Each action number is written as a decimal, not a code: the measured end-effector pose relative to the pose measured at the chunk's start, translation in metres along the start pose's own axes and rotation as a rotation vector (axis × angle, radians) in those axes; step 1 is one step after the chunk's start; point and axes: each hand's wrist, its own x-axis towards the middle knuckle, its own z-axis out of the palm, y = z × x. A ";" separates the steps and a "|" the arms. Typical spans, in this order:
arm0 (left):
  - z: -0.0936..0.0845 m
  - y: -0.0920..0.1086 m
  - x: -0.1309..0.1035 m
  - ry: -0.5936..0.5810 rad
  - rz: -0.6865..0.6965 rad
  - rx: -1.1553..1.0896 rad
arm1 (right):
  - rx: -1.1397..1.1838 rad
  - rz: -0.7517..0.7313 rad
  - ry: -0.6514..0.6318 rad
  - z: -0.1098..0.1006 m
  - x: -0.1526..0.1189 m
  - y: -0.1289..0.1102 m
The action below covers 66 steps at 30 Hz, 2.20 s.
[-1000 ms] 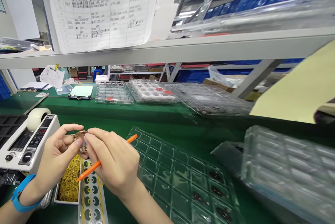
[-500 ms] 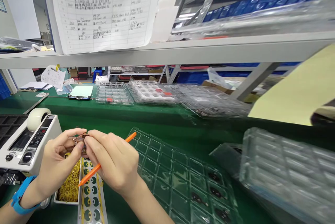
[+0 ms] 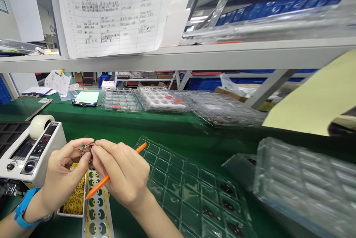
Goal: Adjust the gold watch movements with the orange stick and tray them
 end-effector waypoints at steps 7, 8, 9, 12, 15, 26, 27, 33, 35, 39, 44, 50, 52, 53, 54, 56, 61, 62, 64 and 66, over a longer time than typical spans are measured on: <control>-0.001 0.000 0.000 -0.011 0.015 0.006 | 0.009 0.053 0.045 0.005 -0.003 -0.003; -0.001 -0.001 0.000 -0.010 0.002 0.004 | 0.011 0.064 0.049 0.006 -0.003 -0.004; 0.000 -0.002 0.000 -0.011 -0.025 -0.007 | 0.014 0.075 0.046 0.007 -0.003 -0.004; 0.000 -0.007 0.005 -0.015 -0.170 -0.105 | 0.059 0.124 0.000 0.009 -0.002 -0.004; -0.002 -0.010 0.013 0.003 -0.295 -0.271 | 0.186 0.244 -0.028 0.005 -0.001 -0.003; -0.017 -0.010 0.023 -0.172 -0.372 -0.410 | 0.559 0.413 -0.397 -0.013 0.009 0.017; -0.017 -0.009 0.023 -0.172 -0.365 -0.390 | 0.594 0.400 -0.418 -0.012 0.009 0.017; -0.015 -0.003 0.025 -0.164 -0.324 -0.342 | 0.634 0.346 -0.443 -0.011 0.005 0.014; -0.015 -0.002 0.025 -0.179 -0.336 -0.345 | 0.636 0.351 -0.471 -0.010 0.006 0.013; -0.014 -0.004 0.025 -0.219 -0.366 -0.386 | 0.701 0.418 -0.538 -0.007 0.006 0.013; -0.018 -0.007 0.026 -0.237 -0.393 -0.417 | 0.800 0.542 -0.645 -0.007 0.005 0.018; -0.018 -0.011 0.025 -0.268 -0.337 -0.406 | 0.880 0.601 -0.641 -0.002 0.004 0.020; -0.016 -0.014 0.024 -0.199 -0.240 -0.301 | 0.842 0.688 -0.595 -0.002 0.005 0.018; -0.015 -0.017 0.023 -0.140 -0.158 -0.205 | 0.790 0.753 -0.552 -0.002 0.006 0.016; -0.014 -0.020 0.022 -0.074 -0.056 -0.086 | 0.733 0.825 -0.507 -0.003 0.008 0.015; -0.011 -0.030 0.019 0.041 0.177 0.181 | 0.666 0.946 -0.443 -0.005 0.011 0.011; -0.008 -0.051 0.014 0.009 0.441 0.579 | 0.859 1.062 -0.424 0.000 0.010 0.002; -0.007 -0.051 0.014 -0.028 0.437 0.607 | 0.889 1.083 -0.415 0.002 0.009 0.000; -0.006 -0.047 0.013 -0.076 0.429 0.638 | 0.909 1.110 -0.399 0.004 0.006 -0.003; -0.004 -0.040 0.007 -0.047 0.421 0.628 | 0.866 1.119 -0.363 0.002 0.001 -0.002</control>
